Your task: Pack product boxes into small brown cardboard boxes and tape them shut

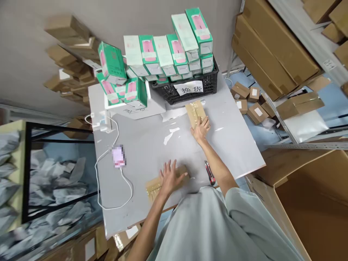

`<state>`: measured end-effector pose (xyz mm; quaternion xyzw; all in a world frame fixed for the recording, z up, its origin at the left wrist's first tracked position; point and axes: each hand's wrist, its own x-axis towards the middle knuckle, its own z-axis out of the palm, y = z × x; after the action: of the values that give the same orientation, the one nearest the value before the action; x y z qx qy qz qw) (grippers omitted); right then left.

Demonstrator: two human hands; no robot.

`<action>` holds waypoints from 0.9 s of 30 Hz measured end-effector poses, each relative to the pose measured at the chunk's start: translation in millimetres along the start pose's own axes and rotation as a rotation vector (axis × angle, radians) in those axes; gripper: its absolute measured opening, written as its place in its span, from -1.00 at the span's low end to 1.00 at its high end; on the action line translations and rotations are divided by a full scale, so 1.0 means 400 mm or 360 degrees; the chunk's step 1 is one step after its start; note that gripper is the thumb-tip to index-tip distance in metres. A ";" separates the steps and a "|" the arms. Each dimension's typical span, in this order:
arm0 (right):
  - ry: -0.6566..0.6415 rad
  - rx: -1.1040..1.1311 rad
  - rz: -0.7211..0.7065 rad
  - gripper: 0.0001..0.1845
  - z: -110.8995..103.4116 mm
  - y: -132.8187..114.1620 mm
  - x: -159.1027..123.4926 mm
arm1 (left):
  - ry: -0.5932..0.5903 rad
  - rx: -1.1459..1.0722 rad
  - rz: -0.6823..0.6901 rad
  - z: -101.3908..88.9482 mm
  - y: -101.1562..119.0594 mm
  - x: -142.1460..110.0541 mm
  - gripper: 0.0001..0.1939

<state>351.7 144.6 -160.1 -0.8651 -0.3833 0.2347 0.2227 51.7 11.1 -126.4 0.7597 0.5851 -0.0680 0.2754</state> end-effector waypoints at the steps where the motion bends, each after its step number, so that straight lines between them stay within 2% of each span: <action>1: -0.0045 -0.0072 -0.0050 0.13 -0.019 0.019 0.023 | -0.0009 0.0028 -0.0068 0.010 -0.023 -0.024 0.17; 4: -0.0244 -0.0258 -0.0286 0.20 -0.109 0.100 0.132 | -0.0002 0.0059 -0.0144 0.035 -0.098 -0.094 0.34; 7: -0.0431 -0.0409 -0.0533 0.22 -0.220 0.176 0.284 | 0.0019 0.0126 -0.0083 0.048 -0.129 -0.125 0.41; 8: -0.0474 -0.0441 -0.0601 0.17 -0.253 0.193 0.333 | 0.0036 0.0157 -0.0071 0.051 -0.128 -0.125 0.40; 10: -0.0480 -0.0455 -0.0669 -0.11 -0.305 0.212 0.415 | 0.0078 0.0213 -0.0064 0.057 -0.119 -0.119 0.37; 12: -0.0420 -0.0436 -0.0706 -0.36 -0.336 0.211 0.467 | 0.0120 0.0260 -0.0048 0.064 -0.109 -0.111 0.35; 13: -0.0393 -0.0443 -0.0718 -0.41 -0.344 0.206 0.481 | 0.0146 0.0285 -0.0037 0.070 -0.107 -0.109 0.36; 16: -0.0351 -0.0510 -0.0715 -0.33 -0.347 0.182 0.475 | 0.0211 0.0352 -0.0006 0.091 -0.115 -0.114 0.34; 18: -0.0317 -0.0535 -0.0687 -0.24 -0.327 0.172 0.420 | 0.0222 0.0361 0.0016 0.104 -0.126 -0.119 0.32; 20: -0.0245 -0.0535 -0.0631 -0.13 -0.281 0.174 0.310 | 0.0216 0.0329 0.0041 0.110 -0.136 -0.120 0.33; 22: -0.0073 -0.0394 -0.0475 -0.09 -0.206 0.192 0.147 | 0.0208 0.0270 0.0070 0.107 -0.144 -0.119 0.37; 23: -0.0078 -0.0303 -0.0359 -0.08 -0.160 0.207 0.051 | 0.0190 0.0239 0.0092 0.102 -0.148 -0.120 0.39; 27: -0.0407 -0.0158 0.0037 0.10 0.023 0.294 -0.344 | 0.0048 0.0161 0.0147 0.056 -0.166 -0.136 0.46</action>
<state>329.9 -30.7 -201.3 -0.8425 -0.4095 0.3265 0.1263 -21.8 -35.6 -144.6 0.7997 0.5494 -0.0733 0.2308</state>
